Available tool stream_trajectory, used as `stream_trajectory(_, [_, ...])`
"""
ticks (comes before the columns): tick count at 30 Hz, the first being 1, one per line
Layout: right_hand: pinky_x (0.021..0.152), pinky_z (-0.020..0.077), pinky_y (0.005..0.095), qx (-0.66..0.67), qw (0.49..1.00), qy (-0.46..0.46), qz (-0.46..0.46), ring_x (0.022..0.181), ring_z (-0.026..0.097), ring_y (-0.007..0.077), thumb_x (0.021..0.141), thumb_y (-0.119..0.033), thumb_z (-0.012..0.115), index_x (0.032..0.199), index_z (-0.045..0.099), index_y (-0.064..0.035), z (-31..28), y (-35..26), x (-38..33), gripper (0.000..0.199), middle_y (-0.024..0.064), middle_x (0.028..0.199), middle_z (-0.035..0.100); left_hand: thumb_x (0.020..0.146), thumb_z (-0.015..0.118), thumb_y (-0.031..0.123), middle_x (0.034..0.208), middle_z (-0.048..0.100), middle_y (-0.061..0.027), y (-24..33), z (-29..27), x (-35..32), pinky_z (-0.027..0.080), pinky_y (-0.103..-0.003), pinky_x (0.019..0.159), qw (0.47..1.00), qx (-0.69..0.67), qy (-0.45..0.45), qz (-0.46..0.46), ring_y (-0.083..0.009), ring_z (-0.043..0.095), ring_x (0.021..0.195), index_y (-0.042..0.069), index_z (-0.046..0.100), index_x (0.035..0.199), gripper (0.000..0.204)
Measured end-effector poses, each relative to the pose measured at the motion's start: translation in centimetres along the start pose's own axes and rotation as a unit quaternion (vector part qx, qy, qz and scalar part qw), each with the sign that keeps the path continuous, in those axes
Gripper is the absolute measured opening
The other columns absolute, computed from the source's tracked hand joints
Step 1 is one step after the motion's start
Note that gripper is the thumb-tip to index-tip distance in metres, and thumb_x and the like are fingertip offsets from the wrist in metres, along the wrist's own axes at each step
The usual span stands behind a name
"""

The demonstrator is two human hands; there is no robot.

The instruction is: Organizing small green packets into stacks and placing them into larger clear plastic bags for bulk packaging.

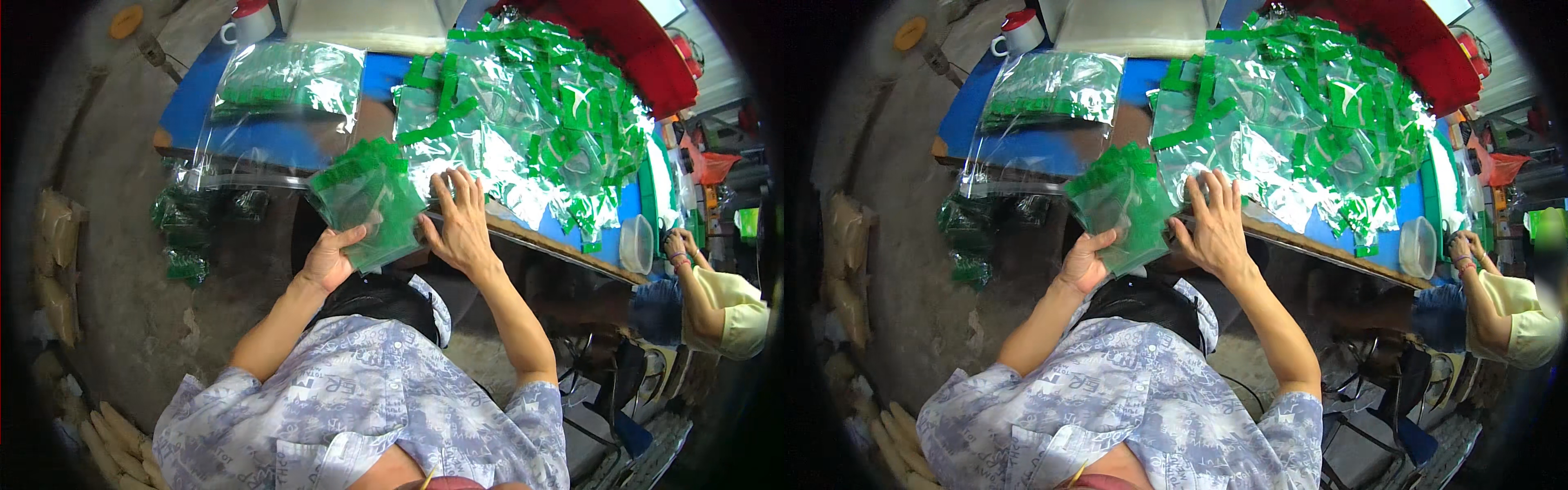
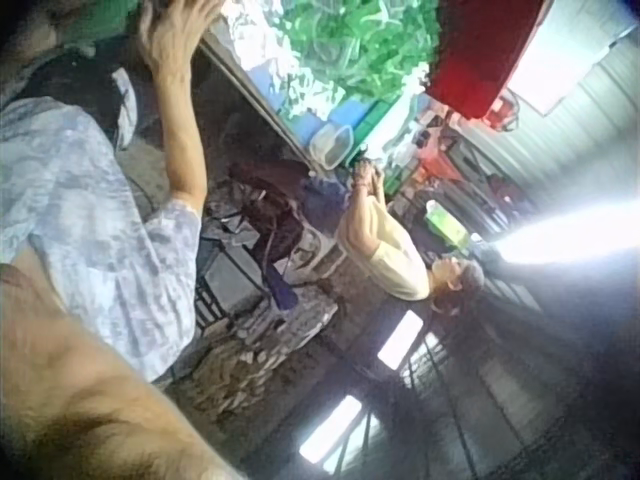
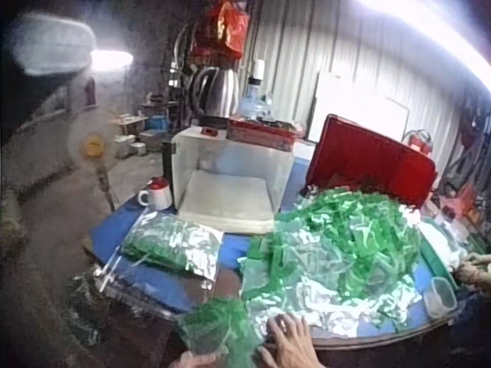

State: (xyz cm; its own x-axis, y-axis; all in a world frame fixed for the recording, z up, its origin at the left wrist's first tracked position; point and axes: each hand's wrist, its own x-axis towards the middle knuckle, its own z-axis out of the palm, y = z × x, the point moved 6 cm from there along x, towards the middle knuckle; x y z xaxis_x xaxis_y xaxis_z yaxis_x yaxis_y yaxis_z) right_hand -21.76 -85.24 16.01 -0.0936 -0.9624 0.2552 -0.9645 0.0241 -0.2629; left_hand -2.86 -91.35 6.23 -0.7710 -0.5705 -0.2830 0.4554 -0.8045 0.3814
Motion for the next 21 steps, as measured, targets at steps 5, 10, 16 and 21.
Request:
stream_trajectory(5, [0.108,0.0371,0.0468,0.166,0.98,-0.071,-0.08,0.131,0.044,0.0421,0.086,-0.008,0.055,0.13,0.049,0.004,0.1,-2.5,-0.7,0.046,0.0274,0.141,0.044,0.089,0.065,0.001,0.126,0.061,-0.0101,-0.5,0.2,0.6,0.047,-0.043,0.106,0.999,-0.029,0.03,-0.011,-0.024,0.059,0.118,0.002,0.053,0.129,0.041])
stream_trajectory(10, [0.097,0.0437,0.046,0.055,0.965,0.193,0.17,0.114,0.054,0.0426,0.093,-0.025,0.059,0.129,0.054,-0.0015,-3.4,3.7,2.3,0.043,0.0261,0.127,0.053,0.09,0.063,0.001,0.132,0.057,-0.0123,0.1,-0.1,-0.3,0.041,-0.048,0.111,0.999,0.011,0.043,-0.011,-0.0285,0.053,0.125,0.002,0.048,0.136,0.048])
stream_trajectory(16, [0.108,0.0351,0.0514,0.017,0.999,0.045,0.02,0.129,0.043,0.0462,0.092,-0.031,0.061,0.122,0.055,0.0011,0.8,0.3,0.5,0.045,0.026,0.135,0.049,0.088,0.067,0.003,0.131,0.058,-0.0108,1.1,0.8,-0.8,0.042,-0.046,0.11,1.0,0.02,0.007,-0.018,-0.0271,0.054,0.124,0.002,0.048,0.136,0.051])
stream_trajectory(21, [0.108,0.0374,0.0437,0.147,0.981,0.122,0.018,0.13,0.045,0.0378,0.088,-0.013,0.062,0.121,0.054,0.002,-1.9,1.6,2.3,0.037,0.0221,0.133,0.052,0.083,0.069,0.002,0.129,0.059,-0.009,0.8,0.7,0.2,0.041,-0.044,0.11,0.996,0.084,0.018,-0.021,-0.0258,0.054,0.124,0.003,0.048,0.137,0.058])
